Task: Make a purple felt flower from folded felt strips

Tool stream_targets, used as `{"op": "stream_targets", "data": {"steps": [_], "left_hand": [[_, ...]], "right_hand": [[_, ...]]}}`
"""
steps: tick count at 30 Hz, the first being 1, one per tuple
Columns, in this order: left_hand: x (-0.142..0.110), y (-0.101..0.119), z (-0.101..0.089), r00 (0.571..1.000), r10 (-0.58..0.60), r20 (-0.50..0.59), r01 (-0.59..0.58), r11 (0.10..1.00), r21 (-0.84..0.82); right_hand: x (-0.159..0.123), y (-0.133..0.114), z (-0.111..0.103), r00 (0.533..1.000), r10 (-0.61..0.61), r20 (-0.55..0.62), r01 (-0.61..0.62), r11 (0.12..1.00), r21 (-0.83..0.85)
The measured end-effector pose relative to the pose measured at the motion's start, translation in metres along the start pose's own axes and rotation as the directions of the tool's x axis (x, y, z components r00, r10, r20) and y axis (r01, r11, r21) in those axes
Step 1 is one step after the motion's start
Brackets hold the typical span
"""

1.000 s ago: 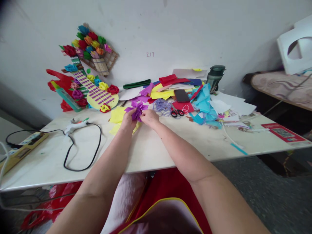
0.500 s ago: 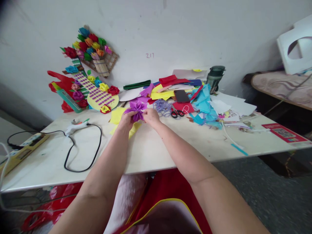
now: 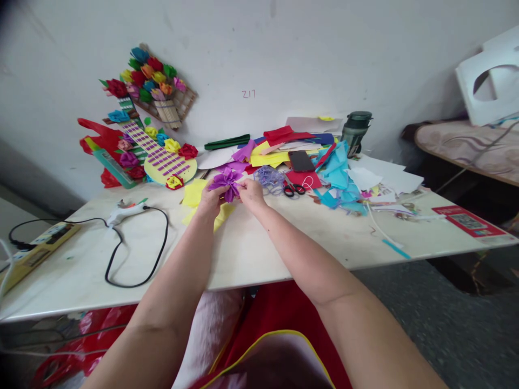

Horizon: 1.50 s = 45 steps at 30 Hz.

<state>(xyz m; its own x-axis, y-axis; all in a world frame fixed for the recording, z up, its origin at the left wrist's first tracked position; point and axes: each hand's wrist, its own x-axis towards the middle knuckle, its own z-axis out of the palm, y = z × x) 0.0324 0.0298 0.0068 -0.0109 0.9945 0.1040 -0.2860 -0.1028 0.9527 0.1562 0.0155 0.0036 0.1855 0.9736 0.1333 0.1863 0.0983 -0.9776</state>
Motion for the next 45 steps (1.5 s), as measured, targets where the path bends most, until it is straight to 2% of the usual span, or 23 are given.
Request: {"op": "stream_targets", "data": {"steps": [7,14,23,25,28,30,33,36,39,42,45], "left_hand": [[-0.001,0.002,0.001,1.0,0.001,0.014,-0.002,1.0,0.015],[-0.004,0.001,0.005,1.0,-0.026,0.01,0.027,0.999,-0.036],[0.003,-0.005,0.006,0.997,-0.011,-0.079,0.006,0.998,-0.067],[0.005,-0.006,0.006,0.994,0.002,-0.113,-0.007,0.999,-0.048],[0.005,-0.006,0.007,0.988,0.031,-0.151,-0.027,0.999,0.023],[0.005,-0.007,0.007,0.986,0.051,-0.159,-0.04,0.997,0.072],[0.003,-0.008,0.007,0.988,0.071,-0.139,-0.056,0.992,0.109],[0.001,-0.007,0.005,0.995,0.074,-0.06,-0.068,0.993,0.098],[0.0,-0.006,0.004,1.0,0.022,0.011,-0.023,0.996,0.082],[0.0,-0.006,0.002,0.999,-0.044,0.031,0.042,0.996,0.083],[0.003,-0.008,0.001,0.999,-0.038,0.019,0.037,0.998,0.047]], "right_hand": [[0.0,0.001,0.001,0.999,-0.036,0.012,0.034,0.996,0.084],[0.0,0.0,0.003,0.999,-0.017,-0.047,0.026,0.983,0.18],[-0.001,-0.005,0.002,0.997,0.045,-0.058,-0.031,0.974,0.224],[0.002,-0.001,0.0,0.997,0.01,-0.075,0.004,0.983,0.182],[0.007,0.005,-0.002,0.988,-0.11,-0.111,0.114,0.993,0.033],[0.01,0.008,-0.004,0.977,-0.181,-0.114,0.175,0.983,-0.062],[0.01,0.008,-0.005,0.971,-0.215,-0.103,0.201,0.97,-0.134],[0.007,0.002,-0.007,0.982,-0.162,-0.093,0.149,0.98,-0.131],[0.002,-0.003,-0.009,0.993,-0.087,-0.08,0.08,0.993,-0.084],[0.001,-0.004,-0.009,0.998,-0.041,-0.046,0.039,0.999,-0.034],[0.002,-0.002,-0.008,1.0,-0.021,0.006,0.021,1.0,0.012]]}}
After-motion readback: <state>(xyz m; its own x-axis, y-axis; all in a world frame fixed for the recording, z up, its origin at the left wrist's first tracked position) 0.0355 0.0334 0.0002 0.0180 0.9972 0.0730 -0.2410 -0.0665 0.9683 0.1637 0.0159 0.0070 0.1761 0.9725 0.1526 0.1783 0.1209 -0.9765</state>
